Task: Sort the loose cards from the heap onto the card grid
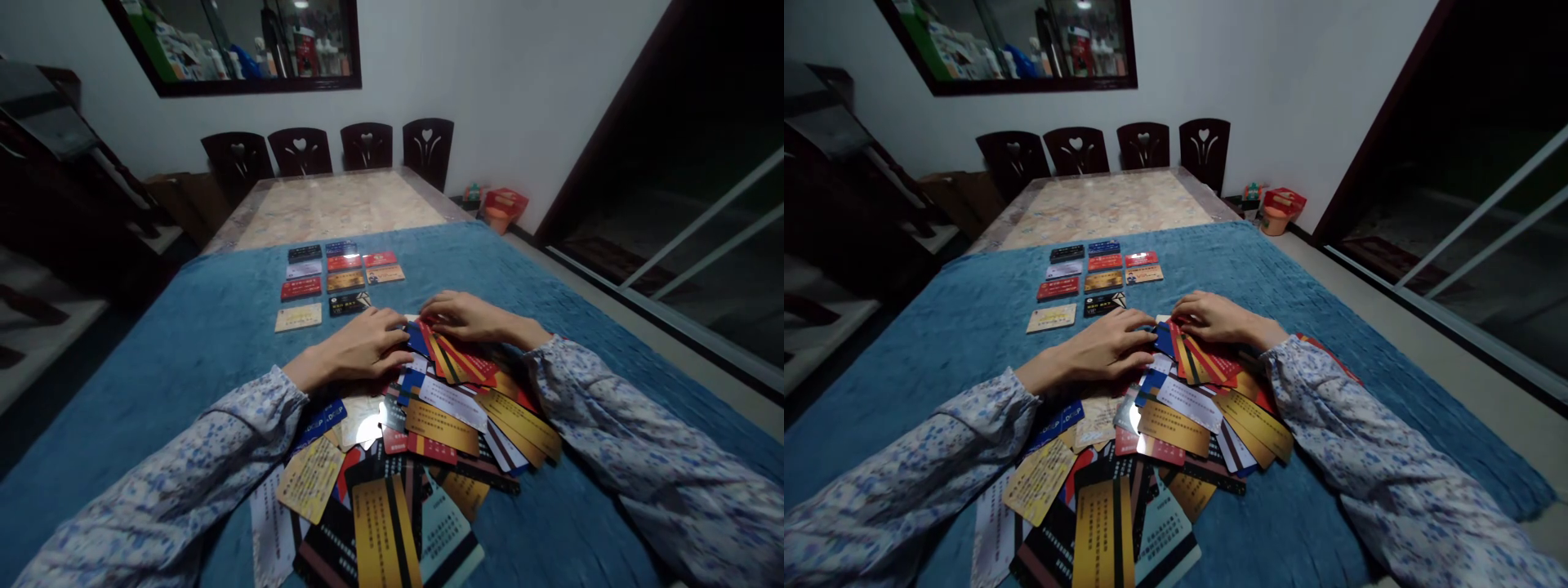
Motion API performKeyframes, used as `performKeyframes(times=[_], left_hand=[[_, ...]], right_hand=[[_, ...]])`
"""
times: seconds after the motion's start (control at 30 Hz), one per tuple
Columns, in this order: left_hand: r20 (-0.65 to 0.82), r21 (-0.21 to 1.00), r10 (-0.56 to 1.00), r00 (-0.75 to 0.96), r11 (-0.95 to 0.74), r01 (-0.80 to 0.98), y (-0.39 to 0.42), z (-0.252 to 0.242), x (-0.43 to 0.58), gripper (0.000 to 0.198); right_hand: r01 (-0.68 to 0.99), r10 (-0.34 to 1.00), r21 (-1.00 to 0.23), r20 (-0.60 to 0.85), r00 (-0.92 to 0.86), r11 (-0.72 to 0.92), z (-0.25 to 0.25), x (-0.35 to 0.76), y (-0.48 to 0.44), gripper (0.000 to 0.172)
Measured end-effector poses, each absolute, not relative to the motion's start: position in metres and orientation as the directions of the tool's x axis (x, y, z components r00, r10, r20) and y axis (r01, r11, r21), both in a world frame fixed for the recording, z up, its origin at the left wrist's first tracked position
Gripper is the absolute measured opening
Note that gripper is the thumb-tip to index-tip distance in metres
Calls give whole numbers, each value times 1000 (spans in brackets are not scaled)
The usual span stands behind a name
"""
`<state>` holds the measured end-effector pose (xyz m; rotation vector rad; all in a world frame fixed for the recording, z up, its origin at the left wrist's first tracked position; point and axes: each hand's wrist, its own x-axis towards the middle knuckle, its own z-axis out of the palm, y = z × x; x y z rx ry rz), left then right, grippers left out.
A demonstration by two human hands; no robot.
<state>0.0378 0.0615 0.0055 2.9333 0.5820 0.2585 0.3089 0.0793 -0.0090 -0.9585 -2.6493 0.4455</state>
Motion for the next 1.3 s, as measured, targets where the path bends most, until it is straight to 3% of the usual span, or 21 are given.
performKeyframes(times=[0.13, 0.23, 0.3, 0.6, 0.9, 1.1, 1.3], left_hand=[[203, 211, 236, 950, -958, 193, 28, 12, 53, 57], [121, 230, 35, 992, -973, 6, -1, 11, 65, 69], [72, 226, 4, 997, -974, -12, -10, 6, 68, 66], [-15, 243, 211, 977, -947, 208, 21, 2, 38, 48], [91, 298, 373, 923, -895, 332, 54, -16, 27, 47], [134, 279, 473, 870, -861, 425, 76, -24, 30, 46], [132, 163, 584, 801, -810, 563, 79, -14, 37, 49]], right_hand=[[574, 669, -389, 175, -722, 721, -9, 310, 80, 34], [558, 655, -389, 183, -733, 733, -10, 307, 79, 40], [537, 633, -392, 172, -755, 747, -11, 304, 77, 43], [556, 637, -381, 125, -760, 738, -15, 308, 73, 45], [599, 682, -413, 76, -728, 686, 5, 323, 70, 39], [678, 734, -376, 7, -680, 632, 11, 330, 70, 25], [768, 789, -278, -56, -612, 576, 7, 325, 64, 64]])
